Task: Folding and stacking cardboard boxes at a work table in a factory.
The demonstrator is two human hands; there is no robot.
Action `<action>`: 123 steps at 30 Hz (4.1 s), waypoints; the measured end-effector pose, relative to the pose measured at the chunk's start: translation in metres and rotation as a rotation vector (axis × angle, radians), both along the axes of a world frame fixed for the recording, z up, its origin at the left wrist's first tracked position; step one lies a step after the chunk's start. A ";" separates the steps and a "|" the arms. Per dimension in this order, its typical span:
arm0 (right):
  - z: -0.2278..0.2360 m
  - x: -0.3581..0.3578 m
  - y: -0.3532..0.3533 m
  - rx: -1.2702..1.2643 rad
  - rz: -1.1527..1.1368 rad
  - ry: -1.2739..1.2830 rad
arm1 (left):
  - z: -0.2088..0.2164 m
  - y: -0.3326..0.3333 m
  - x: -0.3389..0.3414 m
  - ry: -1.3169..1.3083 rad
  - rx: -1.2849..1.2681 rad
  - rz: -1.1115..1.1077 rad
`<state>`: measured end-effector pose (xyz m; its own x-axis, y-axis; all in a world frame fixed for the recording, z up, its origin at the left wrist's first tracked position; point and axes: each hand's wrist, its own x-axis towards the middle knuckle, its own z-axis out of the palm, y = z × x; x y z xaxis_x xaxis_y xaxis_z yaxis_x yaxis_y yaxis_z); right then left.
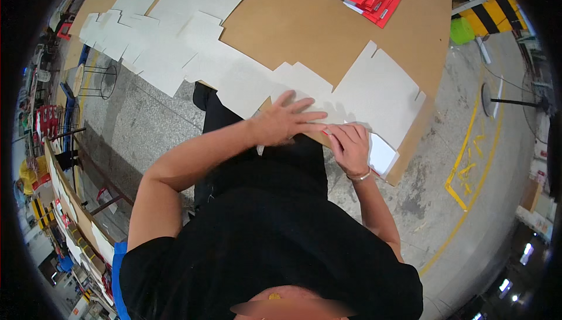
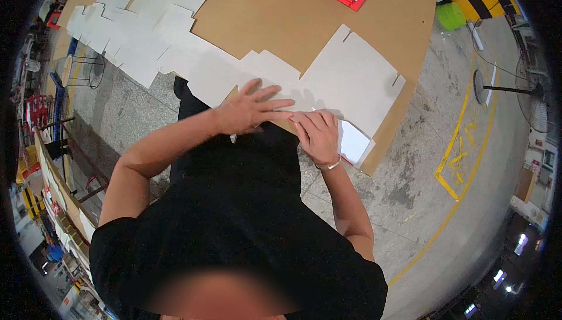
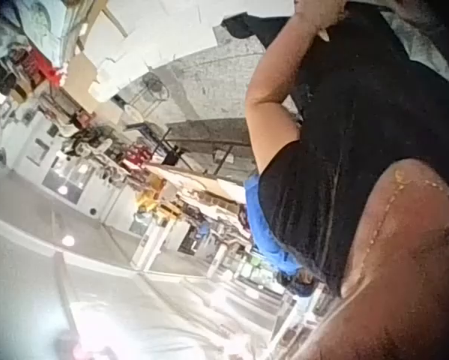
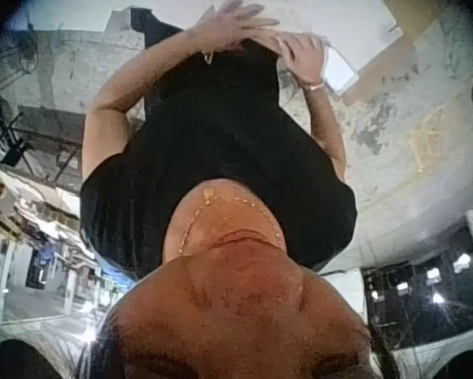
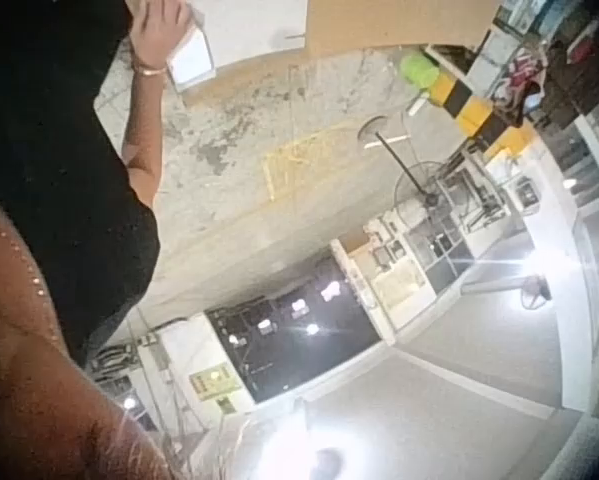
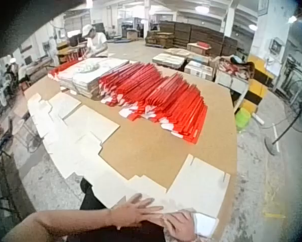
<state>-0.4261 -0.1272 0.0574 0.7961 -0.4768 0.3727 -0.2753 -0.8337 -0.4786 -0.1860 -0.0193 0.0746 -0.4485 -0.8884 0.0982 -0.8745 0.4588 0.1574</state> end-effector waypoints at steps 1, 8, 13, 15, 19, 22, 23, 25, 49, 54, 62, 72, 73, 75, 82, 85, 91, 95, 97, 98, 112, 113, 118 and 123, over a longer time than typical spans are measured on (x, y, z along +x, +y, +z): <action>0.003 0.004 0.000 0.012 0.007 -0.009 | -0.009 0.000 0.018 -0.017 -0.022 -0.008; 0.003 0.000 -0.005 -0.072 0.010 0.022 | 0.005 -0.026 -0.022 -0.043 0.083 0.458; 0.024 -0.019 0.028 0.227 -0.057 0.150 | -0.015 0.008 -0.053 -0.141 0.034 0.435; 0.026 -0.027 0.054 1.038 -0.271 0.160 | -0.013 0.006 -0.062 -0.146 0.058 0.430; 0.017 -0.018 0.078 1.779 -0.736 -0.340 | -0.022 0.007 -0.100 -0.098 0.040 0.363; -0.001 -0.024 0.088 1.609 -0.858 -0.507 | -0.018 0.006 -0.111 -0.061 0.011 0.295; -0.003 -0.025 0.091 1.466 -0.900 -0.555 | -0.011 0.006 -0.106 -0.028 -0.019 0.252; -0.012 -0.031 0.085 1.085 -0.906 -0.522 | -0.017 -0.001 -0.094 0.178 0.045 0.181; -0.001 0.035 0.003 -0.135 -0.010 0.382 | 0.005 0.033 0.076 -0.070 0.189 0.336; 0.006 -0.017 -0.026 -0.070 0.033 -0.165 | 0.047 -0.028 0.078 0.157 0.700 0.104; 0.016 0.006 -0.026 -0.248 0.149 0.334 | 0.007 -0.082 0.100 0.206 0.649 0.373; 0.005 0.014 -0.026 -0.062 0.033 0.209 | 0.004 0.047 0.101 -0.303 0.021 0.094; 0.004 0.016 -0.029 -0.033 0.078 0.187 | -0.001 0.051 0.130 -0.186 0.073 0.084; 0.002 0.016 -0.030 -0.002 0.119 0.165 | -0.004 0.049 0.156 -0.067 0.126 0.071; 0.007 0.011 -0.033 0.046 0.154 0.210 | -0.013 -0.003 0.085 1.421 -0.199 0.930; 0.008 0.011 -0.032 0.057 0.177 0.190 | -0.030 -0.012 0.063 2.059 -0.146 1.114; 0.008 0.012 -0.025 0.032 0.195 0.224 | -0.034 -0.017 0.046 0.776 -0.192 0.603; 0.005 0.018 -0.021 -0.057 0.200 0.307 | -0.024 -0.018 0.061 0.337 -0.011 0.243; 0.005 0.016 -0.020 -0.056 0.192 0.328 | -0.020 -0.016 0.057 0.292 -0.010 0.215; 0.005 0.017 -0.020 -0.059 0.188 0.348 | -0.018 -0.015 0.056 0.246 -0.013 0.190; 0.007 0.019 -0.019 -0.061 0.190 0.354 | -0.029 -0.016 0.020 -0.013 -0.012 0.459; 0.007 0.019 -0.019 -0.067 0.178 0.341 | -0.028 -0.017 0.018 -0.012 -0.010 0.474; -0.001 0.021 -0.017 -0.050 0.114 0.335 | -0.033 -0.020 0.013 -0.055 -0.038 0.525; -0.001 0.020 -0.017 -0.064 0.118 0.350 | -0.033 -0.020 0.015 -0.063 -0.106 0.495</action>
<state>-0.4062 -0.1442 0.0566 0.9286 -0.3590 0.0938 -0.3136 -0.8945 -0.3187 -0.1714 -0.0397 0.0415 0.0159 -0.9824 0.1861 -0.9974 -0.0025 0.0723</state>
